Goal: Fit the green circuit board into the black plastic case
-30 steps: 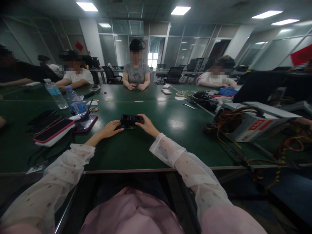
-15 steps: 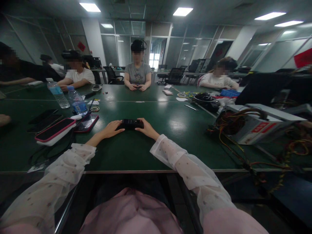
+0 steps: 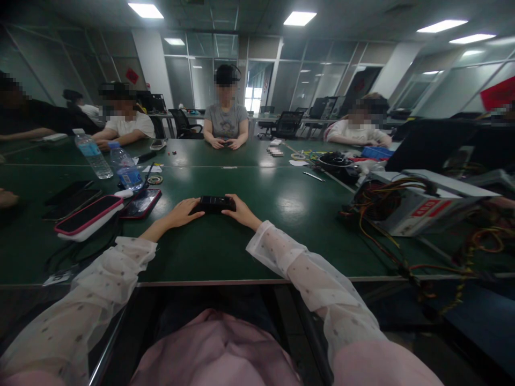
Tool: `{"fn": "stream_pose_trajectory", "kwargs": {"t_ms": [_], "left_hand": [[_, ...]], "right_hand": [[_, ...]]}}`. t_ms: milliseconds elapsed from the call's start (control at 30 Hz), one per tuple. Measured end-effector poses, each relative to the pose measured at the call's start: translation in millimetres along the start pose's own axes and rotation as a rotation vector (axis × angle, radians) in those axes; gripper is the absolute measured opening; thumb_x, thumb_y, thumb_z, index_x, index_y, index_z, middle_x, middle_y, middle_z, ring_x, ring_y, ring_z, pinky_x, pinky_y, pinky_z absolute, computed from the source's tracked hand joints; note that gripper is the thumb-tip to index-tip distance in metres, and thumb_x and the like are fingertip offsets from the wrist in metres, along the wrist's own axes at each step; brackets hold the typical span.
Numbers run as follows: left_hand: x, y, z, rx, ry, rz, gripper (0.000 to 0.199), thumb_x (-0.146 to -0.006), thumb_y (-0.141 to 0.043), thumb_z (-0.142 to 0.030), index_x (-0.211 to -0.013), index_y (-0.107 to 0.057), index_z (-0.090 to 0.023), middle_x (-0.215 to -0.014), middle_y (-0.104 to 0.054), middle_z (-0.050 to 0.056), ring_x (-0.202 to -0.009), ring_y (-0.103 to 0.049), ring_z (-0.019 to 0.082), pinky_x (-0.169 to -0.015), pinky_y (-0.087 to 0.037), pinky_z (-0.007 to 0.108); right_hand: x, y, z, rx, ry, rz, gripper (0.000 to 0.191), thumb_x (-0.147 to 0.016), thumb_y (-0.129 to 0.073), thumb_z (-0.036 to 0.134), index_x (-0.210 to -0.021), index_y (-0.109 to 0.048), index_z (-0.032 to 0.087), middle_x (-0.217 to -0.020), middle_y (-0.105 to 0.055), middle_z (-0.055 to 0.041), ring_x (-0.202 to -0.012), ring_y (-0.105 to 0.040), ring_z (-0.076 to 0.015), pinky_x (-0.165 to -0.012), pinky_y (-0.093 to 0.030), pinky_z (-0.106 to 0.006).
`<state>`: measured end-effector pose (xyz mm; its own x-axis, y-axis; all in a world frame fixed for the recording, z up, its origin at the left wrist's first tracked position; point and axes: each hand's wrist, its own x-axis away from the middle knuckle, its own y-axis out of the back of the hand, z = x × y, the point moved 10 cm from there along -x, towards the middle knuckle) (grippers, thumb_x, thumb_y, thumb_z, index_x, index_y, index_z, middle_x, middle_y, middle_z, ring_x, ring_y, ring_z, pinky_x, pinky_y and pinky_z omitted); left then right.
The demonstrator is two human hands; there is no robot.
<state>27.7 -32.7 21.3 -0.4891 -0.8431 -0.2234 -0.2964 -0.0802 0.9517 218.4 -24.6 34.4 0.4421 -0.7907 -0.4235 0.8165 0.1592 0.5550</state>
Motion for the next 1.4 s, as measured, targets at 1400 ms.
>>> {"fn": "stream_pose_trajectory", "kwargs": {"t_ms": [1400], "left_hand": [[-1.0,0.9,-1.2,-0.013,-0.029,-0.009,0.065,-0.091,-0.03,-0.066,-0.135,-0.048,-0.022,-0.146,-0.044,0.01,-0.135,-0.038,0.029,-0.11,-0.029,0.048]], "right_hand": [[-2.0,70.8,-11.8,-0.14,-0.077,-0.398,0.059,-0.071,-0.072,0.05,-0.116,-0.047,0.022,-0.114,-0.061,-0.0086,-0.103,-0.06,-0.0242,-0.089,-0.05,-0.041]]}}
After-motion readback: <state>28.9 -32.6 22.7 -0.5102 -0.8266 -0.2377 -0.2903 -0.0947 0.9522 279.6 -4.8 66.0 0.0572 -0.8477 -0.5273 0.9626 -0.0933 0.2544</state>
